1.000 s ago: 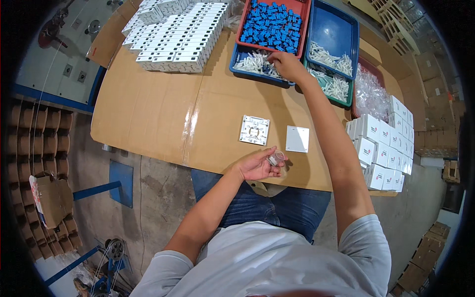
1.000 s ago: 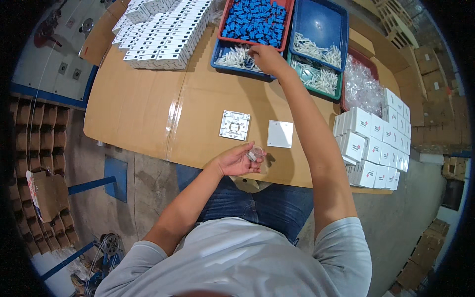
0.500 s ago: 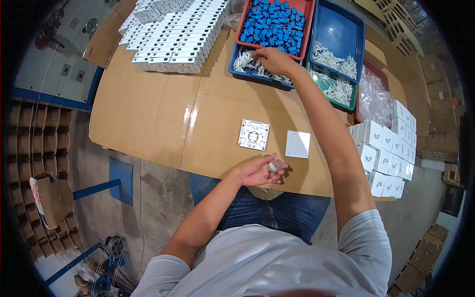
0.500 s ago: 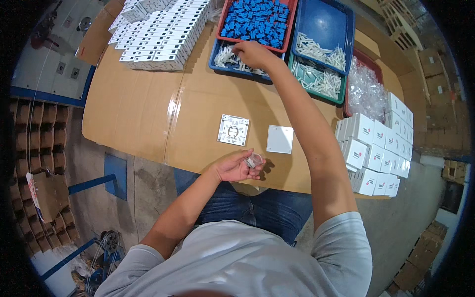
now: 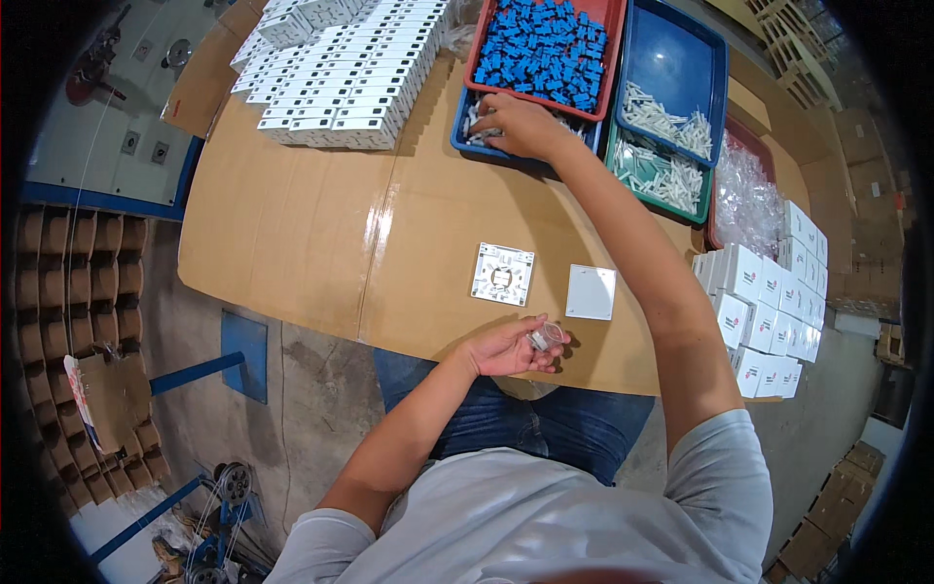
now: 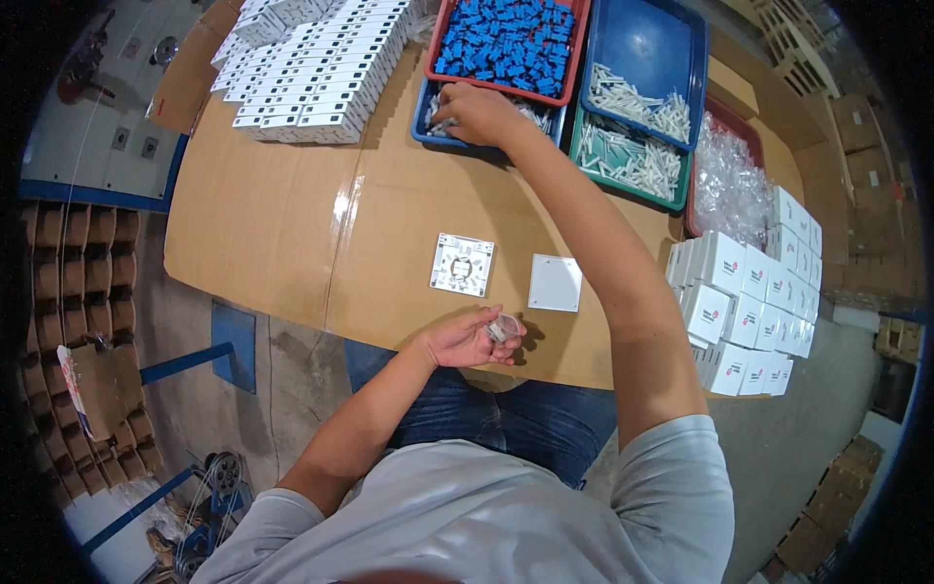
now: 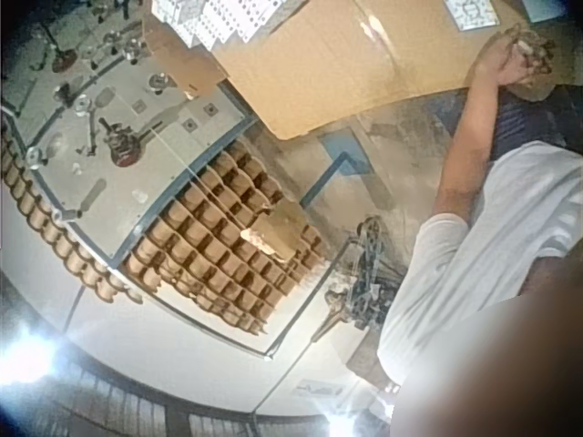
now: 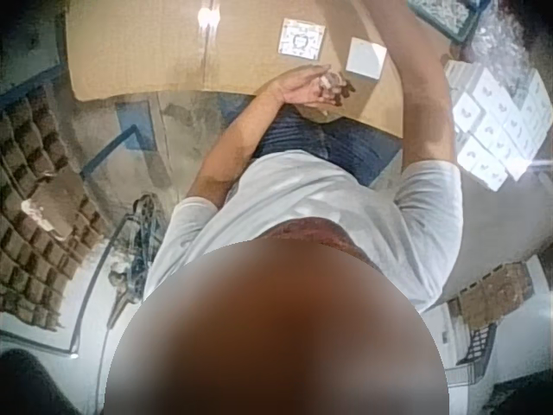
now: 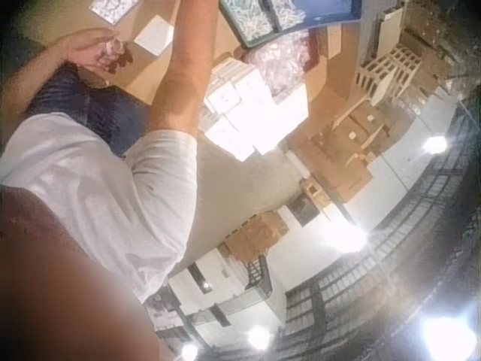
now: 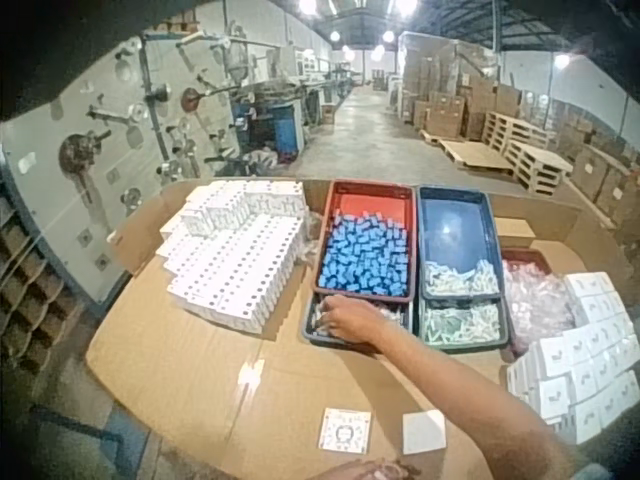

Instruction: Assembling components into a white plastic housing for a network device and inspecting the final unit.

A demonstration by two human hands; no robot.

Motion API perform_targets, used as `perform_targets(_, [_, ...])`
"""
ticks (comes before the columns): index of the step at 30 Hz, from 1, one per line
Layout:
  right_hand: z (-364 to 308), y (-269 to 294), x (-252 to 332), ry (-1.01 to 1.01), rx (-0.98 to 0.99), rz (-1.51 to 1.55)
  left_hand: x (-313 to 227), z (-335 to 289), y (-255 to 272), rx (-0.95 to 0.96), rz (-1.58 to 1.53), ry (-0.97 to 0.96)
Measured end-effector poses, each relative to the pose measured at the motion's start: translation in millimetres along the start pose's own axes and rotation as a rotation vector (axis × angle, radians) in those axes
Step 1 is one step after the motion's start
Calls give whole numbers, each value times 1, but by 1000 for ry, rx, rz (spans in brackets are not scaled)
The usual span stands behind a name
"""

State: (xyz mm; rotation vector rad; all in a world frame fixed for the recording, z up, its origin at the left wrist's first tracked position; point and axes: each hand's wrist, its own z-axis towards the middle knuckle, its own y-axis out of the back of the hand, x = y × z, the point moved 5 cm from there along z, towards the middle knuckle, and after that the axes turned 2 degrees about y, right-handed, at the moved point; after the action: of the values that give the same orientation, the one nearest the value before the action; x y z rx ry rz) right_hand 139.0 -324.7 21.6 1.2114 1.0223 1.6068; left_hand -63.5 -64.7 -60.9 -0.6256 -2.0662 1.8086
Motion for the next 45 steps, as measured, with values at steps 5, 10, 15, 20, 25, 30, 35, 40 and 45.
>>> perform_targets(5, [-5, 2, -13, -54, 1, -99, -2, -2, -6, 3, 0, 5])
perform_targets(10, [-15, 22, -34, -253, -46, 160, 0, -1, -5, -5, -25, 29])
perform_targets(15, [-23, 59, -29, -384, -48, 442, 1, -2, -2, 8, -26, -3])
perform_targets(20, [-47, 74, -41, -502, 191, 234, 0, -2, -3, 18, -11, -3])
perform_targets(25, [-62, 42, -26, -512, 499, -175, -1, -2, -6, -9, -7, 0])
perform_targets(30, [-52, 43, -25, -587, 300, 117, -1, -1, -5, -44, 47, 4])
perform_targets(35, [-50, 51, -47, -660, -26, 501, 0, -2, -2, -55, 34, 2])
perform_targets(40, [-67, 84, -59, -625, -143, 342, 0, -2, -1, -78, 39, 12])
perform_targets(45, [-76, 103, -37, -613, -17, -186, 1, -1, 0, 18, -42, 9])
